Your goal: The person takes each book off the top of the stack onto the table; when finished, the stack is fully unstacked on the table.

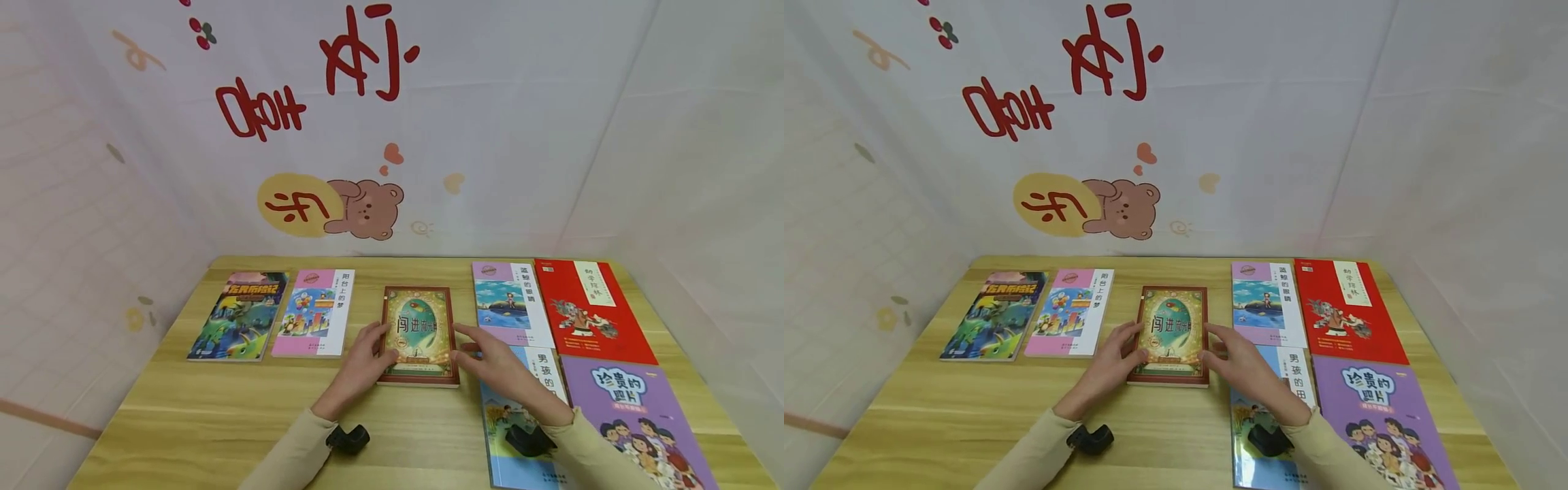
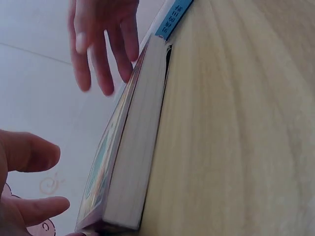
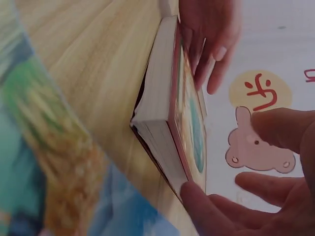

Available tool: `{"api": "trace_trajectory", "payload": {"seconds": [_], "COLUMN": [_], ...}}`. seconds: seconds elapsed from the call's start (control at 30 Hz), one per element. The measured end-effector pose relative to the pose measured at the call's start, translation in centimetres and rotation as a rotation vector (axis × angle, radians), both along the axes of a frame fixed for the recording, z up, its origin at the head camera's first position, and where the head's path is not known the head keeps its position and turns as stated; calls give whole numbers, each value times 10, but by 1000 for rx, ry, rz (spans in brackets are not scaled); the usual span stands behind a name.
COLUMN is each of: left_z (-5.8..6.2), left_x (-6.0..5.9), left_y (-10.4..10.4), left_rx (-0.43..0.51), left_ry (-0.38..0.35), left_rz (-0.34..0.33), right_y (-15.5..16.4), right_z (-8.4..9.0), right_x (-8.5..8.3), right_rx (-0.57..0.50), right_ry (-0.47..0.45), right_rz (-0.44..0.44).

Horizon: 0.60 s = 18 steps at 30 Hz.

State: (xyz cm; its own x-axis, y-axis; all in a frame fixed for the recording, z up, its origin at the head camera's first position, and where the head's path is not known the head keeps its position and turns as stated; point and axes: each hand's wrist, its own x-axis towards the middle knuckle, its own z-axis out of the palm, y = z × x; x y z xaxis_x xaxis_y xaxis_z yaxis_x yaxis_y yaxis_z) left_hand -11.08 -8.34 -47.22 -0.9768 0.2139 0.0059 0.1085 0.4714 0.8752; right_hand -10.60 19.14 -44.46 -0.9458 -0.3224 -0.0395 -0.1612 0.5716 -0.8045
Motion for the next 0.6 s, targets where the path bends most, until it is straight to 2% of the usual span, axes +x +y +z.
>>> {"api": "trace_trajectory", "payload": {"seconds": [0.17, 0.37, 0.5, 0.6], "left_z": [-1, -2, -3, -3], "left_x": [2, 4, 6, 7], "left_y": [5, 11, 13, 13], "left_rx": [-30, -63, -108, -100], "left_ry": [7, 22, 19, 15], "left_rz": [32, 97, 49, 29], "right_y": [-11, -17, -19, -18], "right_z": [-5, -5, -6, -8], "right_x": [-7, -9, -9, -9], "right_rx": [7, 83, 100, 110], "right_ry": [-61, -55, -47, -22], "right_rz": [16, -10, -10, -10]}}
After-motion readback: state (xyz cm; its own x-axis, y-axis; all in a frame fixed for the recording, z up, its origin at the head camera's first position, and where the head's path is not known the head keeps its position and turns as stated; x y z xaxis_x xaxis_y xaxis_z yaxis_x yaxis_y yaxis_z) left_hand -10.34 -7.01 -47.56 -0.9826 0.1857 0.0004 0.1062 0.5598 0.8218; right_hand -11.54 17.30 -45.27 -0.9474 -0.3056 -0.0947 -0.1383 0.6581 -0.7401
